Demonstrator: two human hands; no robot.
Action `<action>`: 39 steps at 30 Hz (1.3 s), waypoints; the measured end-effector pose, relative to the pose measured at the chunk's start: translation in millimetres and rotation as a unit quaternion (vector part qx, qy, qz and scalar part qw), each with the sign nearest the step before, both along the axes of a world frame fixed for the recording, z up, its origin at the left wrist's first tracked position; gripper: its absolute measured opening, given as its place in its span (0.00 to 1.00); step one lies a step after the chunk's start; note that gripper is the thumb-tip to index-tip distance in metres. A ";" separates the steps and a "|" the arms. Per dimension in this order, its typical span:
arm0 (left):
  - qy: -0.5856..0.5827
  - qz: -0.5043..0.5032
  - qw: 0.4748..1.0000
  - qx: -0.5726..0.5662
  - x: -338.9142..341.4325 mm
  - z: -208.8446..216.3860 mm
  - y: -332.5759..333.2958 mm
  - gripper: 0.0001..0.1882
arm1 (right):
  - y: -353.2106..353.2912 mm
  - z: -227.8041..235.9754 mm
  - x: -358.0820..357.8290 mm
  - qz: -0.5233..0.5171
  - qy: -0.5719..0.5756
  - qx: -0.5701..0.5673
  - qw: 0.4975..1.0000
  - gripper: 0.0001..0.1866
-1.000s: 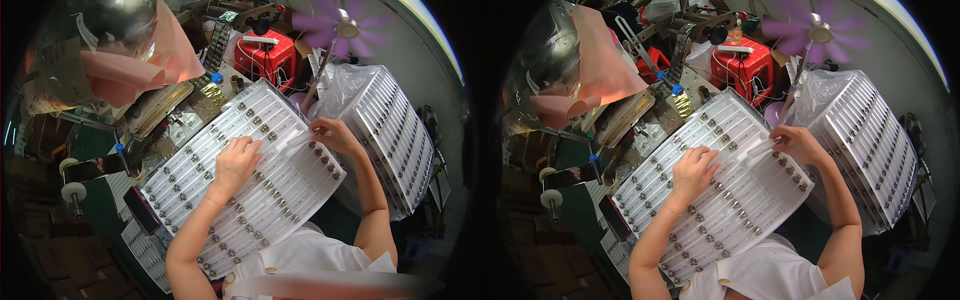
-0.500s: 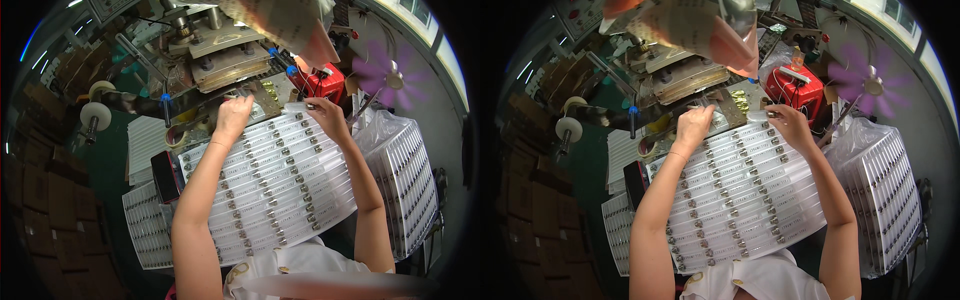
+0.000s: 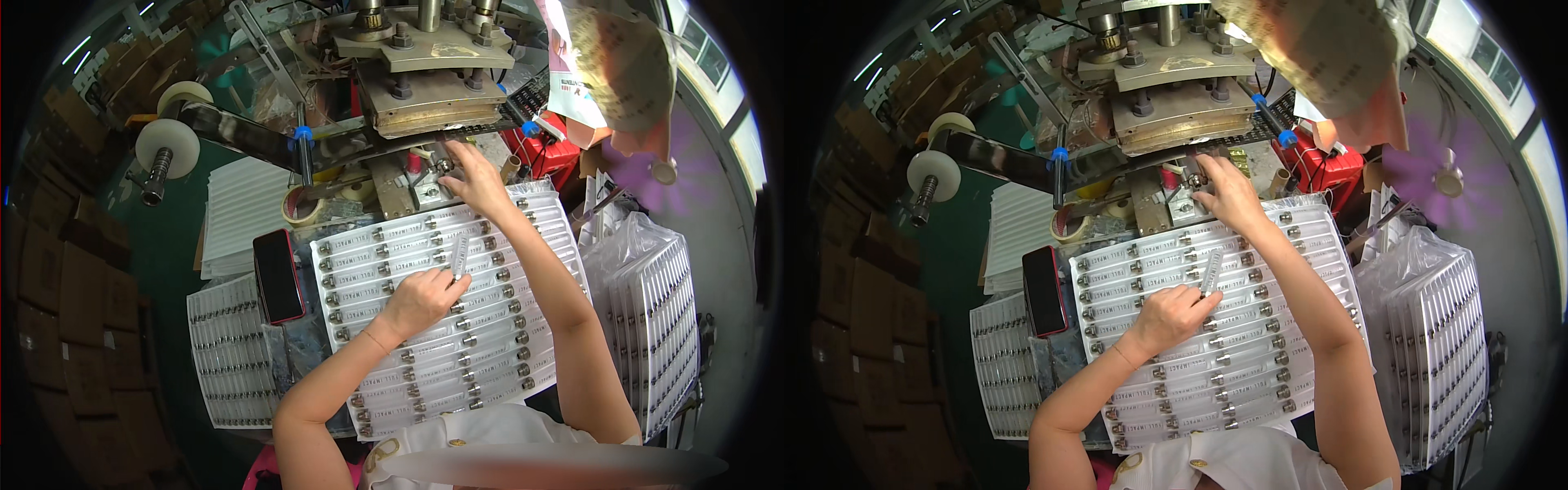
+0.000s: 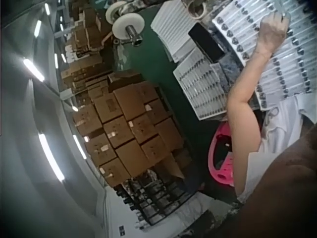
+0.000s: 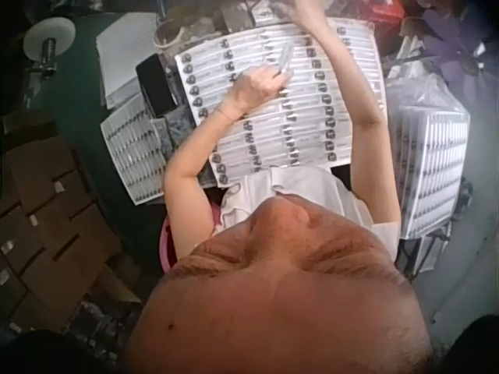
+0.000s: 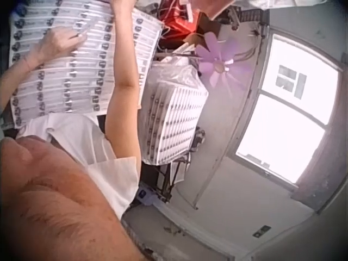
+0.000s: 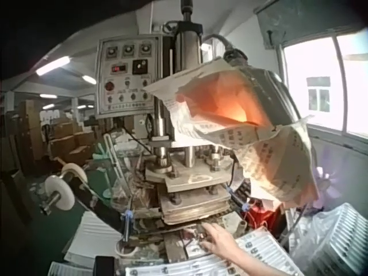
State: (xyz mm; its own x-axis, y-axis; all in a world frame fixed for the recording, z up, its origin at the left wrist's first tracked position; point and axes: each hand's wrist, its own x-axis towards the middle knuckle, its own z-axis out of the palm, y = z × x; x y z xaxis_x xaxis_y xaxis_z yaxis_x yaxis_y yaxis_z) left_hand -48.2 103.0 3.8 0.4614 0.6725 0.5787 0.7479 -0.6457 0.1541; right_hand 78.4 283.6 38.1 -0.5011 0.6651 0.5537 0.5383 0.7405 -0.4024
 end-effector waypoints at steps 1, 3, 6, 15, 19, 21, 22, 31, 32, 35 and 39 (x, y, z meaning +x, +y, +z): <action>-0.005 0.000 1.000 -0.006 -0.5 -0.3 0.8 0.14 | 2.9 -0.2 -0.2 -0.032 -0.013 -0.086 0.996 0.29; -0.014 -0.003 1.000 -0.010 -0.7 -1.3 1.3 0.14 | 9.0 -1.7 -0.2 -0.024 -0.022 -0.117 0.993 0.31; -0.020 -0.006 1.000 -0.019 -0.7 -2.2 2.5 0.14 | 14.0 -6.7 0.5 -0.006 -0.028 -0.103 0.994 0.32; -0.056 -0.002 0.998 -0.013 -0.1 -2.1 4.3 0.15 | 10.6 0.2 -1.4 -0.007 -0.004 -0.153 0.988 0.33; -0.055 -0.001 0.998 -0.015 0.9 -2.0 5.3 0.15 | 15.5 -6.7 2.5 0.009 -0.007 -0.110 0.994 0.32; -0.056 -0.001 0.998 -0.016 1.0 -1.9 5.7 0.15 | 16.2 -6.2 3.0 0.021 -0.009 -0.092 0.995 0.32; -0.056 -0.001 0.998 -0.016 0.7 -2.1 5.7 0.15 | 15.5 -3.2 2.3 0.017 -0.017 -0.117 0.993 0.32; -0.027 -0.002 0.999 -0.034 -2.3 -0.8 2.7 0.14 | 13.0 2.1 -0.5 0.015 -0.025 -0.138 0.990 0.31; -0.027 -0.001 0.999 -0.034 -2.6 -0.7 2.2 0.14 | 12.3 2.7 -1.1 0.014 -0.024 -0.148 0.989 0.31; -0.027 0.000 0.999 -0.035 -3.0 -0.9 1.3 0.14 | 15.1 -4.2 -0.1 0.023 -0.026 -0.109 0.993 0.33; -0.048 -0.002 0.998 -0.035 -1.7 1.2 2.8 0.14 | 12.6 -0.8 11.6 -0.004 -0.047 -0.126 0.991 0.38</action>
